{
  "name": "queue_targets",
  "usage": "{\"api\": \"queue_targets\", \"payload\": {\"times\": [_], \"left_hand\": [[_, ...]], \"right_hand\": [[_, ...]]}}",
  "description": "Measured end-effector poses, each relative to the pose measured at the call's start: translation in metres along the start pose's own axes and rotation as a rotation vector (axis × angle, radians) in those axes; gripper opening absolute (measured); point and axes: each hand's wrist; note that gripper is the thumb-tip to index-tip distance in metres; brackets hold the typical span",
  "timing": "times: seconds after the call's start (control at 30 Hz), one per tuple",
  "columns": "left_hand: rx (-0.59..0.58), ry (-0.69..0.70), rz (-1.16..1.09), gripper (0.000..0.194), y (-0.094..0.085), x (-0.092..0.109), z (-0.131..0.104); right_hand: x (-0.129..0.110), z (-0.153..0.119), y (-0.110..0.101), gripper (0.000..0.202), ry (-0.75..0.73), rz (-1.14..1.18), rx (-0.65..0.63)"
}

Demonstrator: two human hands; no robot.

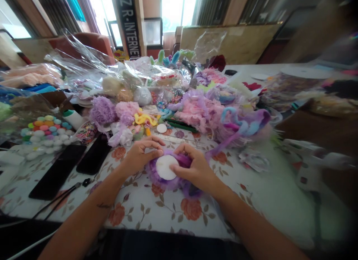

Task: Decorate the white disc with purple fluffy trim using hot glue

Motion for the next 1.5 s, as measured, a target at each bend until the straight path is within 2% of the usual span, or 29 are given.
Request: {"api": "queue_targets", "payload": {"times": [0.07, 0.13, 0.3, 0.43, 0.57, 0.73, 1.03, 1.37, 1.43, 1.5], "left_hand": [[0.079, 0.003, -0.047, 0.025, 0.002, 0.002, -0.001], [0.091, 0.002, -0.063, 0.032, 0.004, 0.004, -0.001], [-0.068, -0.030, -0.012, 0.019, 0.004, 0.008, -0.004], [-0.086, -0.118, -0.036, 0.017, 0.004, 0.012, -0.003], [-0.129, -0.271, -0.192, 0.018, 0.003, 0.015, -0.004], [-0.151, -0.346, -0.316, 0.015, 0.001, 0.014, -0.004], [-0.169, -0.365, -0.332, 0.013, -0.002, 0.011, -0.003], [-0.189, -0.314, -0.240, 0.017, -0.002, 0.015, -0.002], [-0.145, -0.295, -0.229, 0.019, -0.001, 0.014, -0.002], [-0.030, -0.251, -0.259, 0.024, 0.000, 0.010, -0.002]], "right_hand": [[0.000, 0.000, -0.001, 0.024, -0.006, 0.011, -0.007], [-0.001, 0.000, -0.001, 0.023, 0.008, -0.014, -0.024], [0.000, -0.001, 0.002, 0.023, 0.041, -0.065, -0.082], [0.002, -0.003, 0.004, 0.023, 0.024, -0.103, -0.093], [0.003, -0.004, 0.004, 0.022, 0.004, -0.115, -0.107], [0.003, -0.005, 0.003, 0.023, 0.012, -0.113, -0.115], [0.002, -0.004, 0.005, 0.023, 0.026, -0.115, -0.128], [0.001, -0.004, 0.007, 0.020, 0.032, -0.099, -0.114], [0.001, -0.002, 0.005, 0.021, 0.013, -0.095, -0.082], [0.001, 0.000, 0.001, 0.022, -0.017, -0.101, -0.024]]}}
Point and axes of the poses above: each hand's wrist, its own z-axis towards the middle knuckle, its own y-axis out of the palm, x = y × z, and after that the axes turned 8 degrees about -x, right-handed
